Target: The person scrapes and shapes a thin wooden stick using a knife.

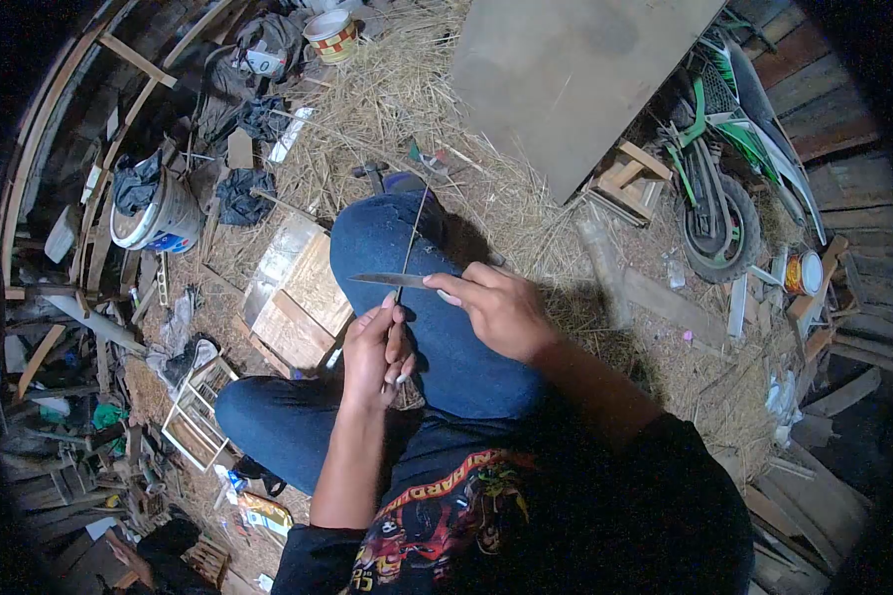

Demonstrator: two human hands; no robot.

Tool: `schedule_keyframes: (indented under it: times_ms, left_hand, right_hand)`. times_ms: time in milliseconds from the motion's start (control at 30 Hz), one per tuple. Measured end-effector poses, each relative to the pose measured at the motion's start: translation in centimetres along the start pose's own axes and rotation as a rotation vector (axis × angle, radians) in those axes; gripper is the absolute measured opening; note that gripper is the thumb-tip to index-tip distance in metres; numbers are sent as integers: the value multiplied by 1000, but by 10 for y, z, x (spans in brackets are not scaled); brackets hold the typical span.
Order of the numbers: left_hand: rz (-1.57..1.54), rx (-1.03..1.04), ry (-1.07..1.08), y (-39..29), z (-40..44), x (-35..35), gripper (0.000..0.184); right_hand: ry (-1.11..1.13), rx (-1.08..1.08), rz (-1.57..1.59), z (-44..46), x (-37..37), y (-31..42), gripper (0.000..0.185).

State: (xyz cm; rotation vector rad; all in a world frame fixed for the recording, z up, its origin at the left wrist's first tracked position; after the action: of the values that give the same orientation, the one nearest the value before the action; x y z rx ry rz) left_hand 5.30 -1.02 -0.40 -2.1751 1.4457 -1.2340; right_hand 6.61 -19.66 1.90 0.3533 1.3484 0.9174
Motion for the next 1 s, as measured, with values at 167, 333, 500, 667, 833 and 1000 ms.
schedule_keyframes:
  times_ms: [167,333,500,667,833,1000]
  left_hand:
    - [66,6,-16,-2,-4,-1,34]
    - [120,26,-11,2,-1,-5,33]
    - [42,-9,30,2,0,-9,32]
    - [-71,-21,86,2,-1,-10,32]
    - [46,21,68,4,3,-11,32]
    - [38,40,95,7,2,-17,32]
  right_hand:
    - [81,66,-24,1,6,7,37]
    - [136,97,-63,1,8,11,41]
    - [114,88,-152,-2,19,0,44]
    - [121,76,-98,-3,20,-1,45]
    - [106,38,-108,-2,21,3,43]
    - [58,49,-110,-3,24,3,40]
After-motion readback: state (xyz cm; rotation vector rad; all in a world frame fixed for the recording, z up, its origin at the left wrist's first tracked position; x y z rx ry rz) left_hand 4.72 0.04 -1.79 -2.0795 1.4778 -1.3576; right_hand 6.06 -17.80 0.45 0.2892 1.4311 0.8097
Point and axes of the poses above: each hand's wrist, its own z-axis towards the middle knuckle, its own x-axis out of the palm, y = z × x, the point moved 4 cm from there along z, towards the middle knuckle, and after that the axes turned 1 degree about x, right-handed, at the moved point
